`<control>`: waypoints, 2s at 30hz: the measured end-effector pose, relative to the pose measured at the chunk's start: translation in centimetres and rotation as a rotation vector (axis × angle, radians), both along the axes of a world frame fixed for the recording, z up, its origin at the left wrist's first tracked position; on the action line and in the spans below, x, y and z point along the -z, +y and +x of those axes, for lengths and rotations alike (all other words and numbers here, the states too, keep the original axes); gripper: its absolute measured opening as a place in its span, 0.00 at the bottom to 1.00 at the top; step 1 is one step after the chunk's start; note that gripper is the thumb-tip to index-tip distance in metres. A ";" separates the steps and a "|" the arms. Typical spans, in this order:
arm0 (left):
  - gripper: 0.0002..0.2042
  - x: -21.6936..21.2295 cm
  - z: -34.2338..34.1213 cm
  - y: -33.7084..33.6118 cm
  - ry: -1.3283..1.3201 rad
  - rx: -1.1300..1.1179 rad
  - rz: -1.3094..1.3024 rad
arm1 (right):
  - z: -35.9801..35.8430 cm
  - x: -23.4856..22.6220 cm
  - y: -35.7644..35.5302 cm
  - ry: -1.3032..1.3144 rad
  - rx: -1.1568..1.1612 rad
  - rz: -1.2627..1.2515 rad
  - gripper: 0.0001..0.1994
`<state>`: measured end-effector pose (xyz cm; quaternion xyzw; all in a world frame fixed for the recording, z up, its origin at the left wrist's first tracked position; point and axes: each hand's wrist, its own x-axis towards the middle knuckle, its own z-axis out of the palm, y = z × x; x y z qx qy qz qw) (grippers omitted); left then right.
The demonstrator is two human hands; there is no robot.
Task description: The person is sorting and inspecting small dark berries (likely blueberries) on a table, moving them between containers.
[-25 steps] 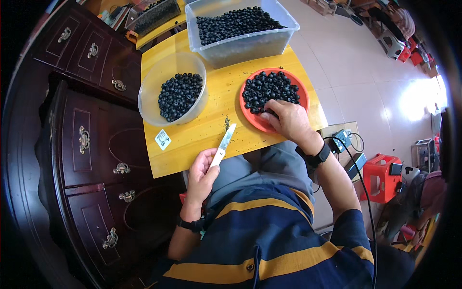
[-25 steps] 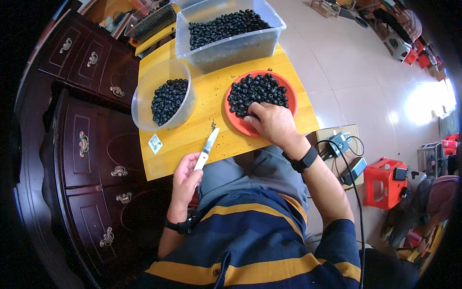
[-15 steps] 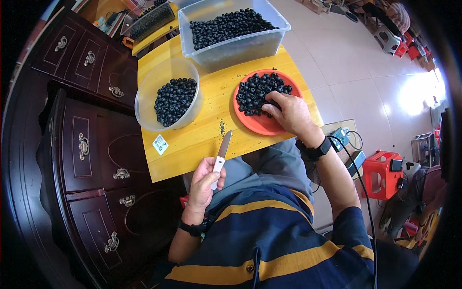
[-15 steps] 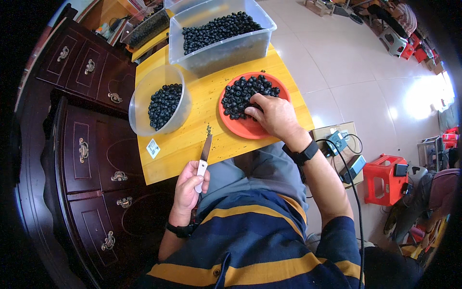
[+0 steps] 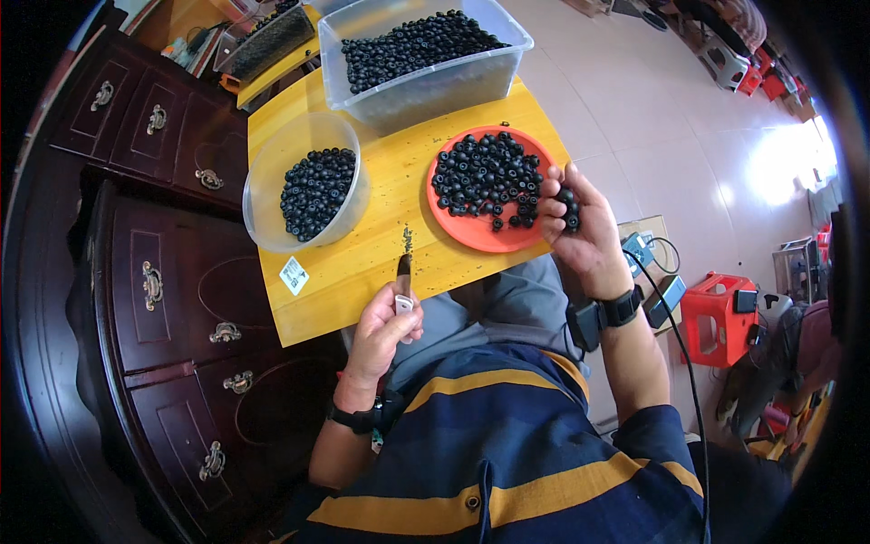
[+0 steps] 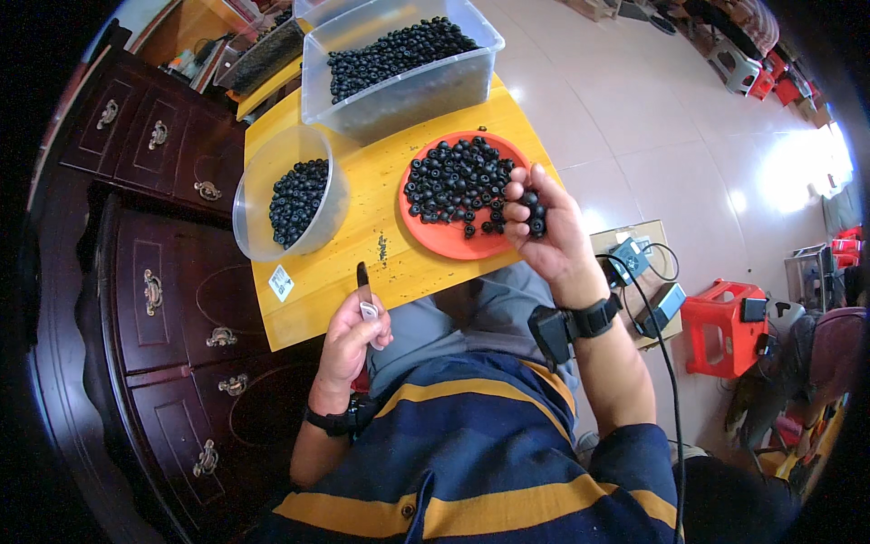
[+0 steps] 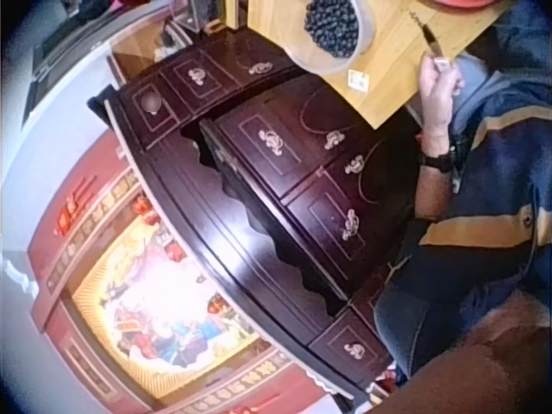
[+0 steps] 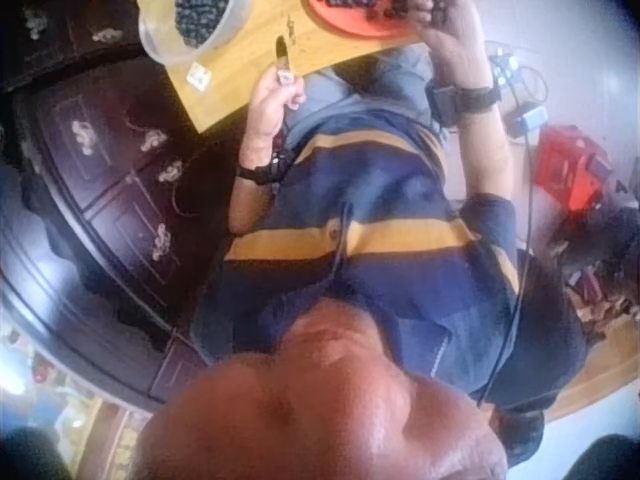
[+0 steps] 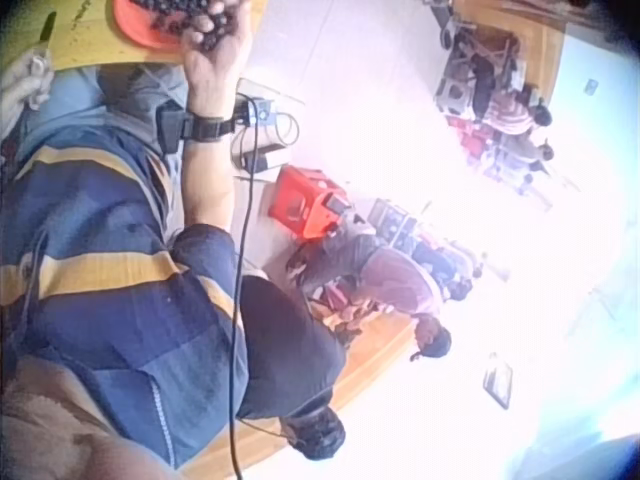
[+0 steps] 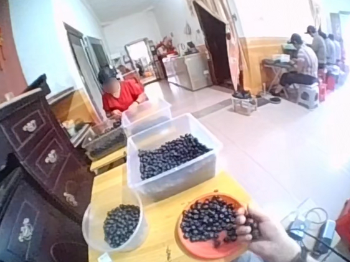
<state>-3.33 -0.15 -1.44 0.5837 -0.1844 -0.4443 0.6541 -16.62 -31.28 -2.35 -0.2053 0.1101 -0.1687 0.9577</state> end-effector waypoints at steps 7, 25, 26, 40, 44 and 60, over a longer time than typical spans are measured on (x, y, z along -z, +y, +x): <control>0.07 -2.0 -0.5 -3.9 -0.320 0.160 0.110 | -2.2 -0.5 6.3 -0.099 -0.015 0.539 0.20; 0.12 -2.7 -5.1 -8.5 -1.109 0.121 0.069 | -1.9 -0.9 10.4 -0.024 -0.015 0.533 0.14; 0.12 -2.6 -5.0 -8.4 -1.111 0.125 0.071 | -1.8 -0.8 10.4 -0.027 -0.013 0.536 0.14; 0.10 -2.6 -3.8 -8.4 -0.573 -0.046 -0.125 | -2.1 0.0 11.6 0.198 -0.263 0.450 0.14; 0.11 -3.3 -4.0 -8.6 -0.609 -0.031 -0.083 | -2.3 -0.3 11.7 0.231 -0.285 0.279 0.13; 0.12 -4.2 -4.7 -8.1 -0.516 0.047 -0.057 | -2.8 -0.3 10.5 0.141 -0.286 0.077 0.13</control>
